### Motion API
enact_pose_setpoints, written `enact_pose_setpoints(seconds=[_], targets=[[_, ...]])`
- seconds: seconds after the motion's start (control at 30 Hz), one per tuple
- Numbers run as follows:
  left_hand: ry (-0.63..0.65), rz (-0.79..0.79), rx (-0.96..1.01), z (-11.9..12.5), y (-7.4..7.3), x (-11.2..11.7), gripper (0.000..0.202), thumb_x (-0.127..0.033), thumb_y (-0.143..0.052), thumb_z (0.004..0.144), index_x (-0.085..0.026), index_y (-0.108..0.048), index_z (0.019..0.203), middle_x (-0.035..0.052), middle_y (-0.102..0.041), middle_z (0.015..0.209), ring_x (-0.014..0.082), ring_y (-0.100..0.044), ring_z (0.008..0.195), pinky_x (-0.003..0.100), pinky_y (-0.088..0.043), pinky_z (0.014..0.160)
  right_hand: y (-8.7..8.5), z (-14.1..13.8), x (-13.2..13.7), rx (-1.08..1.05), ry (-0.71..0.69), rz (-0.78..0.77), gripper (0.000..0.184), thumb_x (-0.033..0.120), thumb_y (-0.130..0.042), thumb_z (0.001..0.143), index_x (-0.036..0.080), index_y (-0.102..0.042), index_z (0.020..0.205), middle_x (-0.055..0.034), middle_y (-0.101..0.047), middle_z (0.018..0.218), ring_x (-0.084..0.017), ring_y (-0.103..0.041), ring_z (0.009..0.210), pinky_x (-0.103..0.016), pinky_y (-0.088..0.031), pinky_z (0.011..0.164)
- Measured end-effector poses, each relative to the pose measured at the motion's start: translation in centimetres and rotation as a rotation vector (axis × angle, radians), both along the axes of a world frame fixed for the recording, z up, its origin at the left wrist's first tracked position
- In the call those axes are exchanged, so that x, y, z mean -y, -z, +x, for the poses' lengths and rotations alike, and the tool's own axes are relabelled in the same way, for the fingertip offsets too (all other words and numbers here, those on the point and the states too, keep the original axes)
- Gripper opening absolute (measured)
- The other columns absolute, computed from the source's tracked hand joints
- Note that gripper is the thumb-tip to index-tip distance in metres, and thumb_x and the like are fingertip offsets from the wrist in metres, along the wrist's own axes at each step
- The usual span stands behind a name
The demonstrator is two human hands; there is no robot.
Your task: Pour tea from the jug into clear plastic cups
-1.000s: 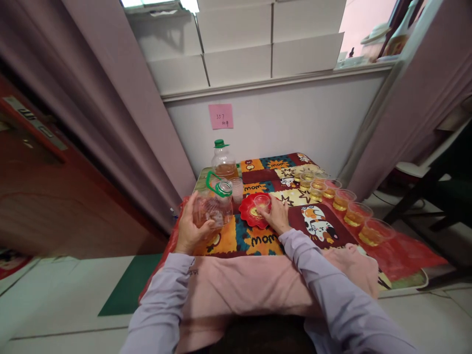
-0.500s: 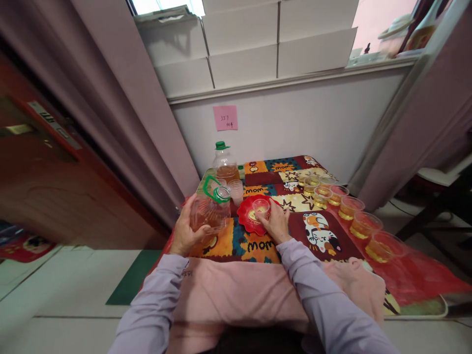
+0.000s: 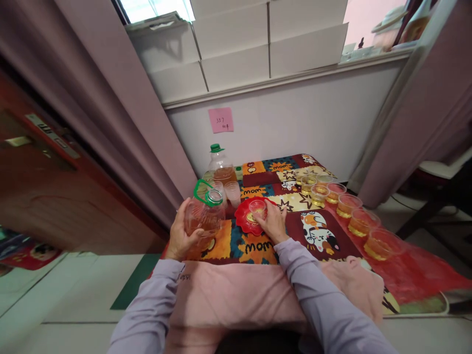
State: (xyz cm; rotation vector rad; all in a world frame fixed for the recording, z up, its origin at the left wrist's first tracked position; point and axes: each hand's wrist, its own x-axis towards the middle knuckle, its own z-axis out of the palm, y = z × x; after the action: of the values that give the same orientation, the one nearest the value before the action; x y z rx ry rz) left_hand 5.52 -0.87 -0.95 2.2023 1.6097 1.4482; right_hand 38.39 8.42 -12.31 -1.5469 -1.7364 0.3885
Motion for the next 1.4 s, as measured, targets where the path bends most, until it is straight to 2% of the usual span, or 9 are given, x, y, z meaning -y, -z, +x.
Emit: enact_pose_setpoints(seconds=[0.43,0.6,0.8,0.87,1.03,1.13,1.23,1.3,1.4], targets=[[-0.006,-0.024,0.087,0.4,0.2,0.0,0.115,-0.089,-0.073,0.086,-0.017,-0.047,0.172,0.0245,-0.058,0.170,0.0459,-0.056,0.159,0.062,-0.041,0.133,0.8,1.2,0.1,-0.178,0.007,0.177,0.108,0.075,-0.082,0.084,0.013,-0.048,0.166,-0.0311,-0.066,0.160,-0.050,-0.059,0.152,-0.082,-0.022,0.133],[-0.005,-0.010,0.084,0.2,0.7,0.0,0.115,-0.089,-0.073,0.087,-0.018,-0.046,0.174,0.0242,-0.055,0.173,0.0461,-0.053,0.162,0.064,-0.040,0.134,-2.4,0.1,2.4,-0.458,-0.106,0.284,0.112,0.077,-0.087,0.082,0.019,-0.048,0.169,-0.0280,-0.056,0.170,-0.048,-0.053,0.160,-0.072,-0.037,0.134],[0.044,-0.079,0.035,0.5,0.4,0.2,0.121,-0.092,-0.074,0.086,-0.021,-0.041,0.178,0.0236,-0.051,0.178,0.0453,-0.049,0.165,0.063,-0.038,0.135,-7.9,-7.7,5.9,-0.904,-0.599,-0.147,0.140,0.076,-0.102,0.065,0.030,-0.033,0.177,-0.0243,-0.049,0.178,-0.045,-0.059,0.158,-0.065,-0.055,0.123],[0.060,-0.127,0.012,1.0,-0.1,0.3,0.125,-0.093,-0.076,0.083,-0.023,-0.040,0.179,0.0225,-0.050,0.179,0.0454,-0.048,0.166,0.063,-0.038,0.136,-9.4,-9.5,6.1,-0.983,-0.624,-0.191,0.132,0.072,-0.104,0.064,0.029,-0.042,0.172,-0.0217,-0.062,0.168,-0.043,-0.066,0.151,-0.061,-0.060,0.118],[0.198,-0.179,0.060,1.7,-0.6,0.4,0.130,-0.095,-0.078,0.078,-0.024,-0.039,0.180,0.0212,-0.043,0.183,0.0451,-0.041,0.170,0.062,-0.032,0.140,-11.5,-10.1,5.5,-0.964,-0.557,-0.166,0.064,0.069,-0.097,0.078,0.023,-0.080,0.120,-0.0147,-0.087,0.125,-0.041,-0.078,0.129,-0.057,-0.063,0.112],[0.142,-0.123,0.412,0.8,1.3,0.4,0.112,-0.089,-0.075,0.089,-0.026,-0.046,0.177,0.0178,-0.045,0.183,0.0405,-0.040,0.171,0.058,-0.030,0.141,-11.6,-9.7,5.4,-0.958,-0.515,-0.150,0.059,0.070,-0.096,0.078,0.022,-0.083,0.110,-0.0156,-0.087,0.125,-0.042,-0.078,0.128,-0.059,-0.061,0.115],[-0.160,-0.108,1.053,-1.1,5.0,0.4,0.070,-0.069,-0.079,0.097,-0.026,-0.069,0.152,0.0149,-0.065,0.168,0.0334,-0.053,0.163,0.052,-0.037,0.138,-11.2,-9.5,5.5,-0.938,-0.494,-0.145,0.068,0.075,-0.091,0.082,0.021,-0.083,0.123,-0.0171,-0.084,0.135,-0.041,-0.077,0.131,-0.063,-0.055,0.122],[-0.234,-0.181,1.211,-2.4,7.7,0.5,0.055,-0.066,-0.066,0.105,-0.020,-0.075,0.133,0.0198,-0.077,0.147,0.0367,-0.065,0.152,0.060,-0.048,0.130,-10.8,-9.4,5.5,-0.906,-0.493,-0.135,0.070,0.076,-0.087,0.086,0.022,-0.081,0.130,-0.0169,-0.082,0.140,-0.041,-0.075,0.135,-0.063,-0.052,0.125],[-0.168,-0.285,1.352,-3.2,10.8,0.8,0.043,-0.056,-0.067,0.100,-0.017,-0.081,0.109,0.0211,-0.085,0.120,0.0405,-0.075,0.138,0.062,-0.057,0.121,-10.0,-9.0,5.4,-0.902,-0.506,-0.134,0.067,0.074,-0.085,0.090,0.023,-0.079,0.133,-0.0151,-0.082,0.140,-0.039,-0.075,0.132,-0.063,-0.055,0.122]])
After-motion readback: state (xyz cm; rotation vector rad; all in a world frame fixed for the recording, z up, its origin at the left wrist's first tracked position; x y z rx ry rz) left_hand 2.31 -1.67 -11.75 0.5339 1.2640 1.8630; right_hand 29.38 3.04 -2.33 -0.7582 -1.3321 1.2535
